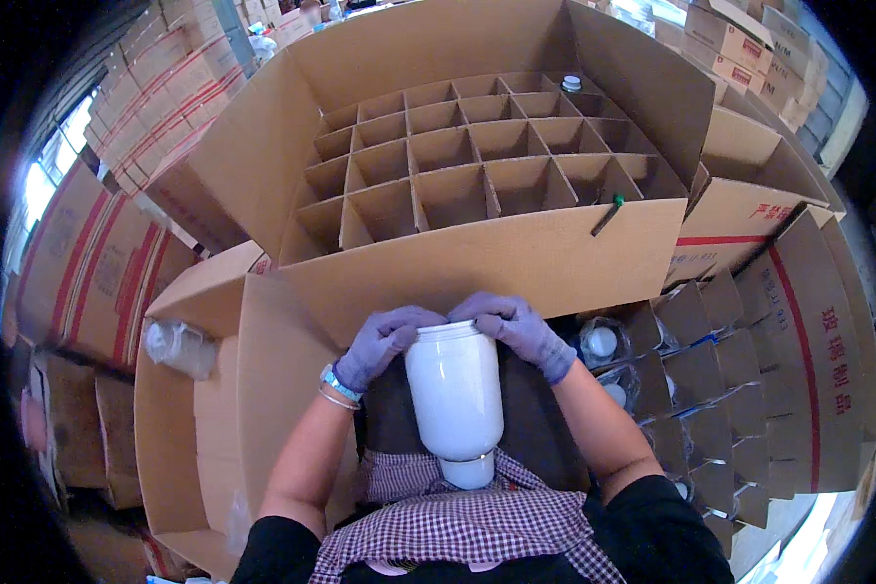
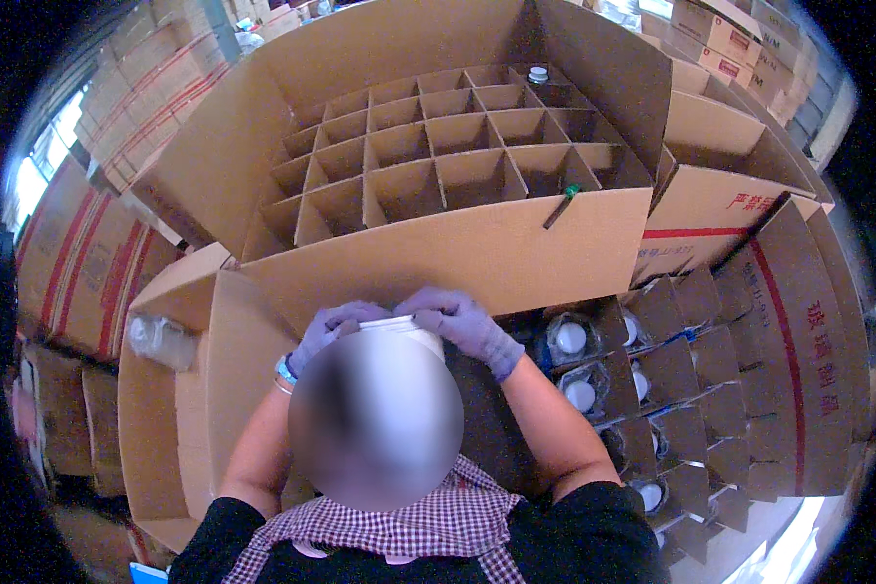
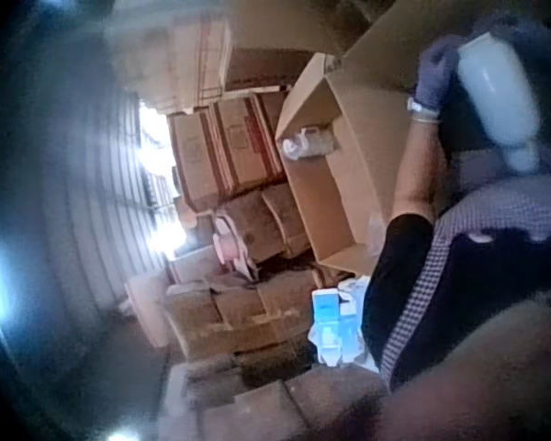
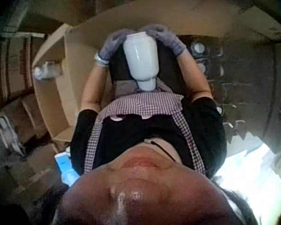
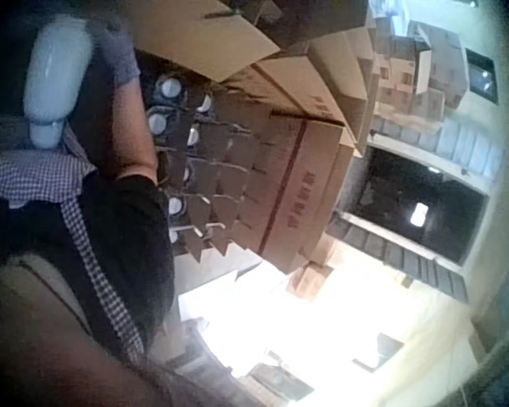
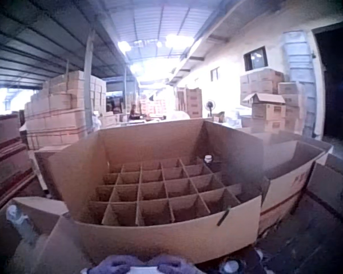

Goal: The person repeatedly picks up white thermos bottles, places them into a compartmentalized cardboard box, and wraps each one in a clear plastic bag. The person handles the thermoses one at a time, ensuring each is individually bagged before placing it into the box.

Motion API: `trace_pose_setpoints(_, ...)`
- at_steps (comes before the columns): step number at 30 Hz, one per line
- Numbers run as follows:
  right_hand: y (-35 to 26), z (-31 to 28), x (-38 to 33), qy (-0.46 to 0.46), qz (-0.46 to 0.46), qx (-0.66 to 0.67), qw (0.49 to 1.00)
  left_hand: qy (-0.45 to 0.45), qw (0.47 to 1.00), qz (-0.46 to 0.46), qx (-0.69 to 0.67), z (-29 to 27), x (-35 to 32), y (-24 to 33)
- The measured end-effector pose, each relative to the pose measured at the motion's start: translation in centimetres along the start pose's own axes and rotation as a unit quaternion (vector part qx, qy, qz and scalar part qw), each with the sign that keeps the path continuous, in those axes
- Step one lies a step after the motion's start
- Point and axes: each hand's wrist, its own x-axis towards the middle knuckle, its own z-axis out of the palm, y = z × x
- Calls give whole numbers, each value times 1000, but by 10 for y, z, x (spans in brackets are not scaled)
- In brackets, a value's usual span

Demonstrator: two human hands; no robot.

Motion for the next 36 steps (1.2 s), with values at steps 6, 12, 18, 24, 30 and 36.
trace_pose_setpoints(6,-11,27,-16,49,-57,-27,997,38,997,64,28,12,-26,-9)
trace_pose_setpoints(12,8,52,-24,80,-19,47,995,103,977,82,167,49,-53,31)
trace_pose_setpoints(18,-4,59,-12,155,188,468,850,167,932,101,306,72,-30,68)
trace_pose_setpoints(24,-94,73,-62,-50,-323,-116,938,242,879,-123,393,12,-54,-68)
trace_pose_setpoints(30,-119,38,-27,-94,-70,-360,926,243,862,37,444,37,-27,-28)
trace_pose_setpoints(36,-212,121,-43,-304,-357,-383,796,-60,989,-20,-136,119,-23,50)
